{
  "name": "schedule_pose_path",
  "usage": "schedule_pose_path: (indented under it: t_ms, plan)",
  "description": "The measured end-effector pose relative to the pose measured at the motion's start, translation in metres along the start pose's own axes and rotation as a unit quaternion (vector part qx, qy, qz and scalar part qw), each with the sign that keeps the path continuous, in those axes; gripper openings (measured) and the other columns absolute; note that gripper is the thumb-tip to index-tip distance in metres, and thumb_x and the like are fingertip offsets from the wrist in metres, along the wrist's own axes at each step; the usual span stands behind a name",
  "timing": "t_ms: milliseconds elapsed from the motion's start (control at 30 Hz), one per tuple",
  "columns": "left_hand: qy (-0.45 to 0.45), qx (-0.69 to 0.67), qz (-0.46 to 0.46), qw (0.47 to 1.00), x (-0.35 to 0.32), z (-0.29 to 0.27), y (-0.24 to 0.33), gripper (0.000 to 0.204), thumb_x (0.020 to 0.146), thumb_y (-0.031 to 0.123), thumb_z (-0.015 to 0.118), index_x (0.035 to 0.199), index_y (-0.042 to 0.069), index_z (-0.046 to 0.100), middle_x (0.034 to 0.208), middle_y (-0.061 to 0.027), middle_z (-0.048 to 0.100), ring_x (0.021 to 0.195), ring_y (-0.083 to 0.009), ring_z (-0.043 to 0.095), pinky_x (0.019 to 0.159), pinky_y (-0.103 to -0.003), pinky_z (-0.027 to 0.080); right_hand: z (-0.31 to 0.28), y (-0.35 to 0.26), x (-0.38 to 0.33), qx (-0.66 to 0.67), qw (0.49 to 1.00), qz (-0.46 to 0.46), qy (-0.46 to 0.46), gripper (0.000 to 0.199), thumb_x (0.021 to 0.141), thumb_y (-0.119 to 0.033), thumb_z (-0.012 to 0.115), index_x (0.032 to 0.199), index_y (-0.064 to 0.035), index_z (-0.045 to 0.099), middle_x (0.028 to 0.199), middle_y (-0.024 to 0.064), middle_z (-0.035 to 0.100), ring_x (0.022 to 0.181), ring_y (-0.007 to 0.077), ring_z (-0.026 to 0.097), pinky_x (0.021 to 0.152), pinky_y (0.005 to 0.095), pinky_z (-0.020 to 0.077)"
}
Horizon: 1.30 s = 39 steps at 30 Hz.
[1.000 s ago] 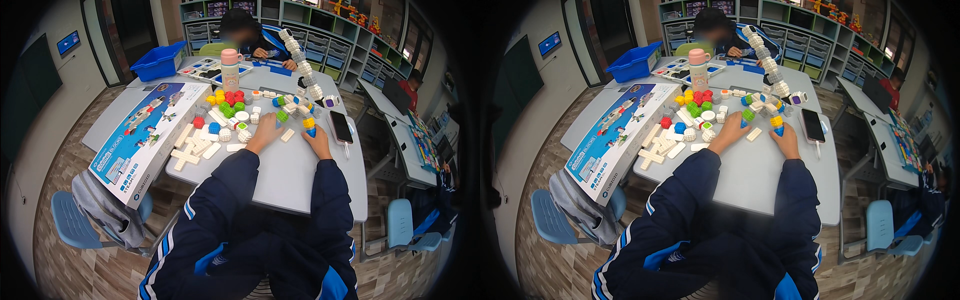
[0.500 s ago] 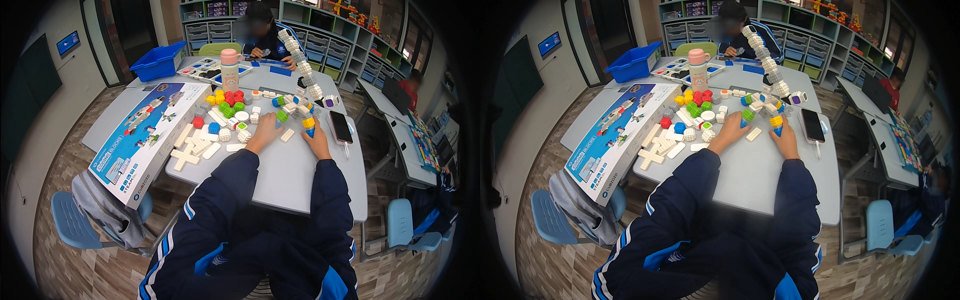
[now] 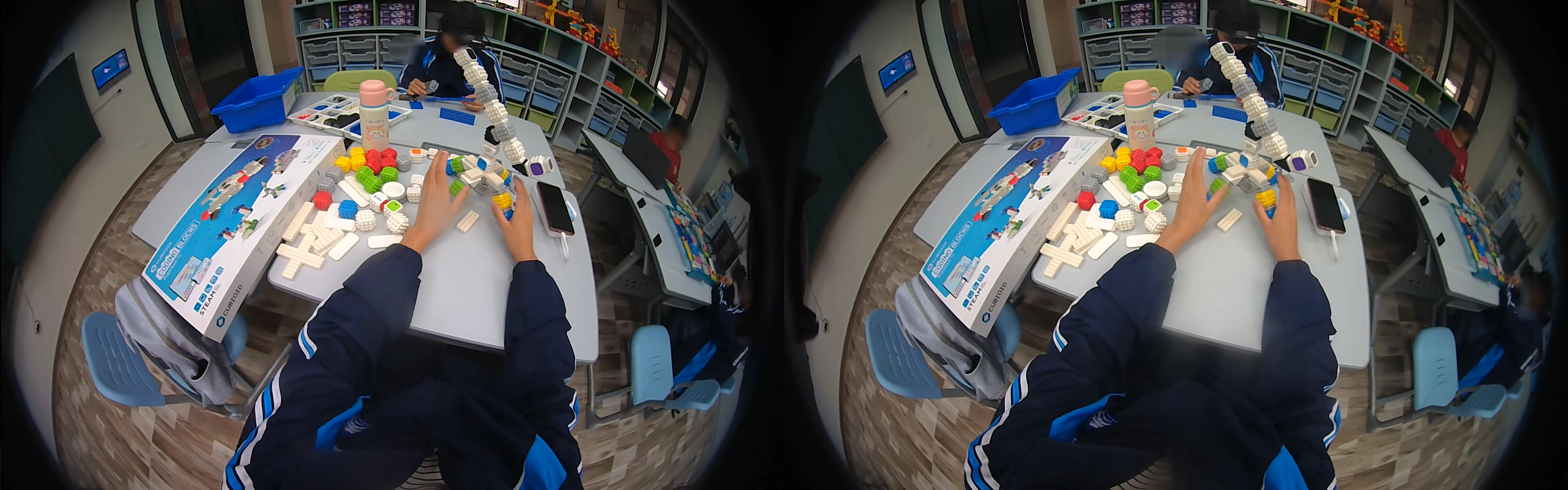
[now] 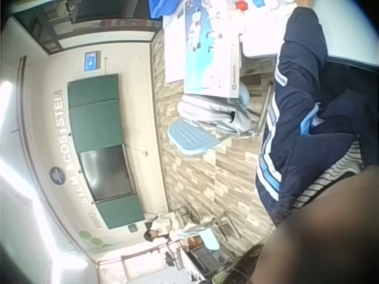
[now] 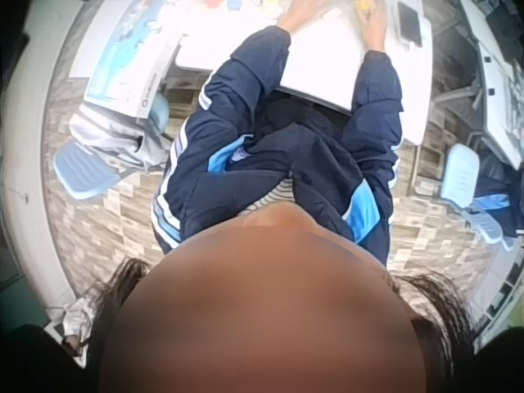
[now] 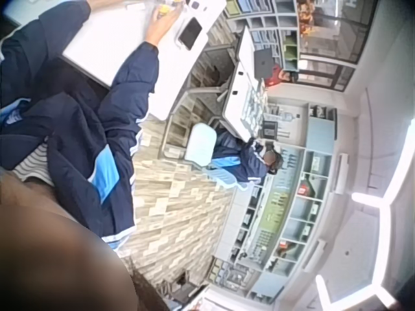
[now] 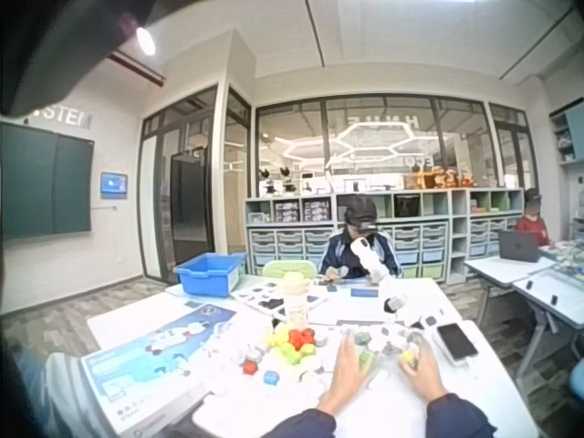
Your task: The person assembles a vertical structure using white and colored interlocking blocks. They repeatedly pick up blocks, align them, and press them together to extend the tower. The person occasionally adjusts the structure and places additional blocks to stabilize it.
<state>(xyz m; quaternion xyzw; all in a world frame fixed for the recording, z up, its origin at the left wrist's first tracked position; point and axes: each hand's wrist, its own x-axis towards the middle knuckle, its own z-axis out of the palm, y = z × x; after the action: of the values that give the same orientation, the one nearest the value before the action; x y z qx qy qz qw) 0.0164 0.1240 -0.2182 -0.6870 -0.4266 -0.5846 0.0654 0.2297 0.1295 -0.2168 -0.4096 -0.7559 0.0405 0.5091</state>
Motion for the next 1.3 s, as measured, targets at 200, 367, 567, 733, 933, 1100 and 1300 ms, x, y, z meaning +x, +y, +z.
schedule_pose_path:
  t_ms: [200,367,567,733,933,1100,1300]
  plan:
    - [0.083,-0.094,-0.152,0.98,-0.001,0.012,-0.011,0.085,0.094,0.026,0.067,0.153,-0.007,0.015,0.156,-0.0292,0.024,0.146,-0.0424,0.026,0.12,-0.046,0.024,-0.005,-0.009,-0.001,0.021,0.996,0.055,-0.071,0.065,0.089,-0.017,0.072,0.146,-0.0067,0.044,0.128,0.0271,0.061,0.117,0.0422,0.061,0.097,0.0432,0.0487]
    - [0.058,-0.109,-0.181,0.976,-0.003,0.015,-0.018,0.082,0.096,0.027,0.065,0.153,-0.007,0.016,0.155,-0.0297,0.024,0.145,-0.0432,0.027,0.12,-0.046,0.024,-0.006,-0.011,-0.001,0.006,0.996,0.051,-0.074,0.065,0.088,-0.014,0.071,0.147,-0.01,0.044,0.121,0.0277,0.065,0.111,0.0436,0.064,0.092,0.0444,0.0509]
    - [0.035,-0.092,-0.156,0.983,-0.003,0.011,-0.012,0.076,0.096,0.025,0.064,0.151,-0.006,0.022,0.155,-0.0282,0.027,0.145,-0.0423,0.028,0.119,-0.046,0.027,-0.005,-0.007,-0.001,0.009,0.995,0.059,-0.077,0.065,0.088,-0.011,0.07,0.147,-0.0106,0.044,0.123,0.0273,0.064,0.113,0.0433,0.063,0.093,0.0444,0.0508]
    - [-0.002,-0.089,-0.032,0.996,0.001,0.001,0.002,0.068,0.095,0.02,0.064,0.151,0.001,0.031,0.155,-0.0224,0.033,0.143,-0.0402,0.033,0.118,-0.047,0.029,-0.004,-0.005,-0.001,0.001,0.996,0.046,-0.075,0.066,0.088,-0.01,0.069,0.148,-0.0125,0.042,0.123,0.0272,0.064,0.113,0.0432,0.063,0.093,0.0438,0.0506]
    - [-0.124,0.028,0.13,0.983,-0.003,-0.004,0.015,0.058,0.088,0.018,0.069,0.14,0.004,0.049,0.157,-0.0191,0.033,0.146,-0.0389,0.029,0.118,-0.05,0.027,-0.003,-0.004,-0.002,0.011,0.996,0.044,-0.074,0.068,0.086,-0.008,0.07,0.149,-0.0113,0.042,0.127,0.0265,0.063,0.115,0.0426,0.062,0.096,0.0436,0.0502]
    - [-0.17,0.07,0.149,0.972,-0.005,-0.003,0.01,0.049,0.084,0.019,0.072,0.128,0.004,0.058,0.158,-0.0177,0.033,0.148,-0.0377,0.026,0.118,-0.052,0.027,-0.003,-0.005,-0.002,0.013,0.996,0.044,-0.073,0.069,0.085,-0.007,0.07,0.149,-0.0114,0.042,0.127,0.0263,0.063,0.115,0.0428,0.062,0.095,0.0437,0.0503]
    - [-0.172,0.065,0.154,0.971,-0.005,-0.002,0.005,0.045,0.083,0.017,0.072,0.124,0.004,0.059,0.158,-0.0168,0.034,0.148,-0.0374,0.026,0.118,-0.051,0.027,-0.004,-0.007,-0.002,0.009,0.996,0.048,-0.076,0.069,0.086,-0.007,0.07,0.148,-0.0112,0.042,0.127,0.0261,0.062,0.116,0.0428,0.062,0.096,0.0436,0.0502]
